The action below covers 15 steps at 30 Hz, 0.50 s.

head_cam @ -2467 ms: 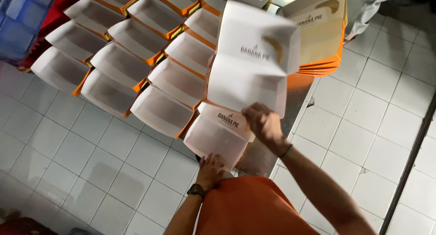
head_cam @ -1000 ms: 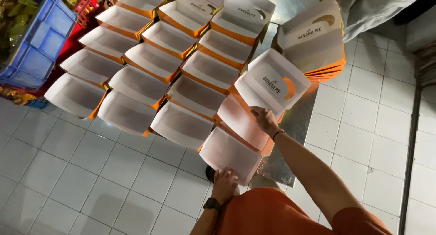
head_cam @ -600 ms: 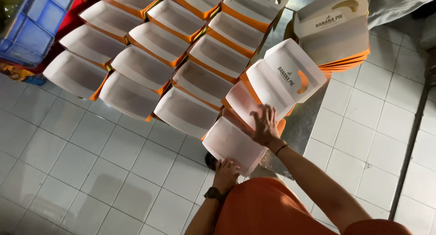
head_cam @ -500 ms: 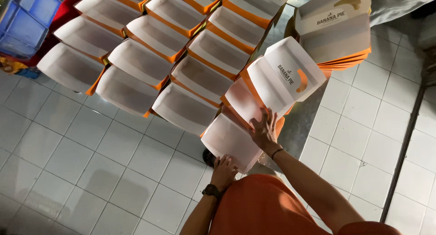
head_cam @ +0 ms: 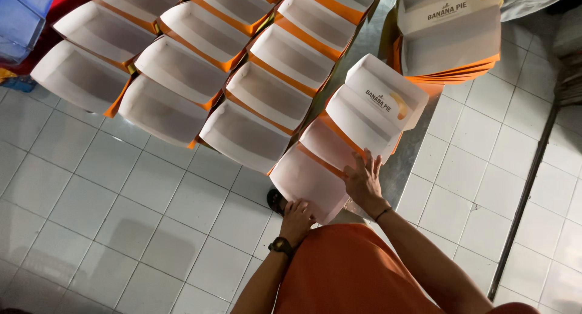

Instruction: The person organizes several empty white and orange cardboard pie boxes on a metal table, then picks up individual yellow plastic-wrapped snack packets from a blue crate to inspect them.

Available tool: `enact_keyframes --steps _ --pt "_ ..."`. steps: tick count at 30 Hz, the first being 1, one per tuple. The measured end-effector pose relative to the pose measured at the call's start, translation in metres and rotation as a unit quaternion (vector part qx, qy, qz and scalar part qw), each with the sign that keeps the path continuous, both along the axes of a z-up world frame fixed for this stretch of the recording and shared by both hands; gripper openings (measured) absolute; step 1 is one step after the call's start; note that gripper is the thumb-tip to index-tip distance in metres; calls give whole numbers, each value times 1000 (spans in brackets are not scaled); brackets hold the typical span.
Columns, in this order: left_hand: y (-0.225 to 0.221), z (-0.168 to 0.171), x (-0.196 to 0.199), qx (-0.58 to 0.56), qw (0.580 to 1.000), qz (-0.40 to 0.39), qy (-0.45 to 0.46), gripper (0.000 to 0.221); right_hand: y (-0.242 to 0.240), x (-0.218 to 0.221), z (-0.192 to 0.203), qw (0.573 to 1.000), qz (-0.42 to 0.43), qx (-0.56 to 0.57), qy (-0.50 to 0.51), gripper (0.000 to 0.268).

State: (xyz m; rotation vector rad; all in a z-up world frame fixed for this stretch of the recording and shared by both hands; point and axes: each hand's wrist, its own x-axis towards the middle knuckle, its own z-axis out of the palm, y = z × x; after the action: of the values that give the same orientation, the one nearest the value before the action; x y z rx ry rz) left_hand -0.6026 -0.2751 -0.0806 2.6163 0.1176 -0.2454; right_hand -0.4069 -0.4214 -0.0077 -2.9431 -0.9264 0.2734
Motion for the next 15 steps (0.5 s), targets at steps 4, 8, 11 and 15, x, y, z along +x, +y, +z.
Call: enact_keyframes --steps 4,8,11,15 --pt "0 1 -3 -3 1000 4 13 24 10 12 -17 998 17 -3 -53 25" --pt "3 1 -1 -22 999 -5 30 24 15 17 -20 996 13 54 -73 28" --pt "4 -4 -2 -13 1000 -7 14 25 14 22 -19 982 -21 189 -22 62" --pt "5 -1 -3 -31 1000 -3 -1 21 10 39 -10 980 -59 188 33 59"
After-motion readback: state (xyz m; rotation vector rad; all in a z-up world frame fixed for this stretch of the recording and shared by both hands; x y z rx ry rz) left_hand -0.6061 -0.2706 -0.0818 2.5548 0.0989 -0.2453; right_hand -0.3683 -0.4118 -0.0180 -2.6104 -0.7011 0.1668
